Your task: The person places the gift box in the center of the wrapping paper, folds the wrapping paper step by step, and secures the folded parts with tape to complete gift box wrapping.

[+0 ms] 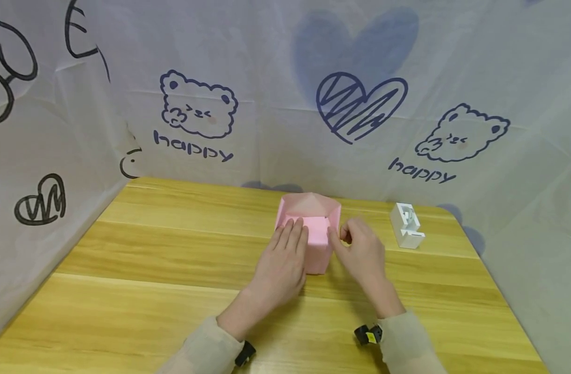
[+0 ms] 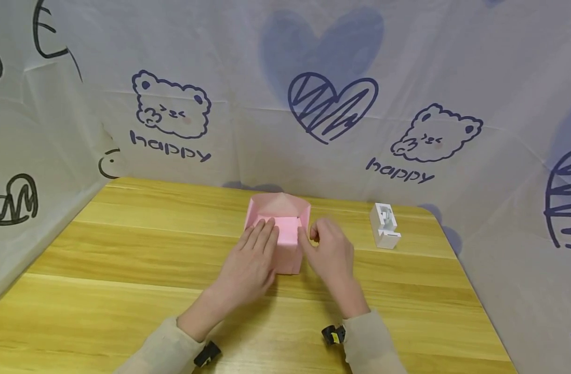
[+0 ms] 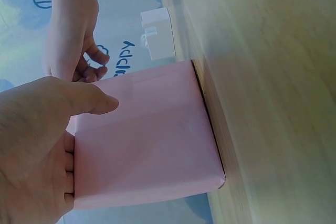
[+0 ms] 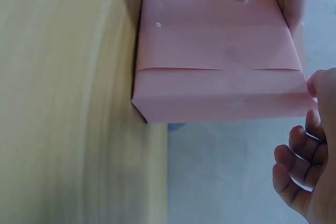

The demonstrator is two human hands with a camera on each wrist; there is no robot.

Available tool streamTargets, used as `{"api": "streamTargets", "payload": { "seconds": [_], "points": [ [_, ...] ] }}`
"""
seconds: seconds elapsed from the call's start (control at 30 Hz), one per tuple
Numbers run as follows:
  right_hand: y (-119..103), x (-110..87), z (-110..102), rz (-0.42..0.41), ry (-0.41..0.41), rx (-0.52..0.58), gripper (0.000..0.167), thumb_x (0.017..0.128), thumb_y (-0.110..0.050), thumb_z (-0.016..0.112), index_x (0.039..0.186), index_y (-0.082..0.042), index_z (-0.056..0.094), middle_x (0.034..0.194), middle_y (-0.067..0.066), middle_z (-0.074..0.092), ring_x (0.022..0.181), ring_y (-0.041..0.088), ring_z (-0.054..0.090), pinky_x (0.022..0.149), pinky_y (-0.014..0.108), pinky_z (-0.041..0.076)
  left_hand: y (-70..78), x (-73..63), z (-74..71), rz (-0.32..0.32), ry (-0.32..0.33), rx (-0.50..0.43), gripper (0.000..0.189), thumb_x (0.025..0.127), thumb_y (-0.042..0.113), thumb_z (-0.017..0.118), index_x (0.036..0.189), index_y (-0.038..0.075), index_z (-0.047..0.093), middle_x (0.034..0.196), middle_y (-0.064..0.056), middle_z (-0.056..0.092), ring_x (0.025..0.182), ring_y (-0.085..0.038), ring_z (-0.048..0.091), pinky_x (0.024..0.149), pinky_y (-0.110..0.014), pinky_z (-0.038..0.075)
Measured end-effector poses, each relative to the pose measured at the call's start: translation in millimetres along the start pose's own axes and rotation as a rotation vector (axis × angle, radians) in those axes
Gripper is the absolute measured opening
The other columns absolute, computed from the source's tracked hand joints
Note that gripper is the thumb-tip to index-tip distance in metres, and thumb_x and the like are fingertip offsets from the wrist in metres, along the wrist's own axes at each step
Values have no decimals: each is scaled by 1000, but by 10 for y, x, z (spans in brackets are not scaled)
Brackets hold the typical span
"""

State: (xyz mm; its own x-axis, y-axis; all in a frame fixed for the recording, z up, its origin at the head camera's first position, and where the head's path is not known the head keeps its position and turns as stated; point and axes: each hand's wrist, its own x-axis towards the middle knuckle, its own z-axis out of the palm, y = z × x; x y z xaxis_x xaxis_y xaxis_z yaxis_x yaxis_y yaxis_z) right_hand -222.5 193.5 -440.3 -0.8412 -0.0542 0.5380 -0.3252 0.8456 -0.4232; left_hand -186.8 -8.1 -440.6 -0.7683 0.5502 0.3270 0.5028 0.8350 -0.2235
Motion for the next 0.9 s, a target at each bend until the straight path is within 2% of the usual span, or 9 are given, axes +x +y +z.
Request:
{"api": "streamTargets", "payload": {
  "seconds": [0.1,0.27,0.37,0.43,0.53,0.67,0.77,0.83,0.9],
  "points": [
    [4,-29,21,-14,-11,-3,36,97,-30,72,73,-15,50,69,0,49,63,17,46,55,30,38,-2,5,6,1,11,-9,73,98,32,61,155,-8,39,162,-27,38,150,-39,38,125,-47,29],
    [9,-38,47,-42,-8,42,37,98,-23,72,70,-13,50,65,-1,46,59,15,44,54,27,36,-22,22,18,-7,12,-86,76,98,32,62,155,-10,37,164,-28,33,153,-41,31,127,-49,24],
    [1,-41,52,-24,-8,82,37,97,-21,73,69,-13,49,64,-1,46,59,14,43,53,26,35,-47,30,23,-6,19,-146,76,98,32,63,155,-10,36,164,-29,31,154,-42,27,128,-49,22],
    [-6,-45,54,-2,-12,106,37,96,-20,73,69,-13,49,63,-1,47,58,14,44,53,26,35,-70,32,16,4,47,-185,74,98,30,64,155,-11,37,164,-29,32,154,-42,28,128,-49,22],
    [-17,-47,53,34,-25,133,37,96,-21,73,68,-14,50,63,-1,47,58,14,45,52,25,36,-119,47,-1,23,153,-256,67,98,24,64,151,-11,42,161,-28,37,152,-41,33,127,-49,25],
    [-30,-45,50,58,-33,155,37,96,-22,73,68,-14,51,63,-2,48,59,14,46,52,25,35,-214,89,-11,38,388,-350,57,94,15,65,143,-10,51,155,-27,47,147,-42,42,124,-51,31],
    [-36,-47,48,75,-38,164,36,96,-22,73,69,-14,51,63,-1,49,59,15,47,52,26,36,-304,112,4,5,533,-397,53,91,12,67,138,-10,55,151,-28,50,144,-44,45,122,-54,33],
    [-41,-49,47,89,-47,170,36,97,-23,72,69,-14,51,64,-1,50,60,16,47,53,26,37,-371,119,24,-41,588,-417,50,90,12,68,134,-10,56,148,-28,53,141,-45,48,121,-53,36],
    [-43,-51,49,102,-59,173,36,97,-25,72,70,-14,51,64,0,50,61,16,48,54,27,38,-436,116,53,-100,604,-418,47,91,14,68,130,-9,57,141,-27,57,133,-43,55,115,-53,44]
  ]
}}
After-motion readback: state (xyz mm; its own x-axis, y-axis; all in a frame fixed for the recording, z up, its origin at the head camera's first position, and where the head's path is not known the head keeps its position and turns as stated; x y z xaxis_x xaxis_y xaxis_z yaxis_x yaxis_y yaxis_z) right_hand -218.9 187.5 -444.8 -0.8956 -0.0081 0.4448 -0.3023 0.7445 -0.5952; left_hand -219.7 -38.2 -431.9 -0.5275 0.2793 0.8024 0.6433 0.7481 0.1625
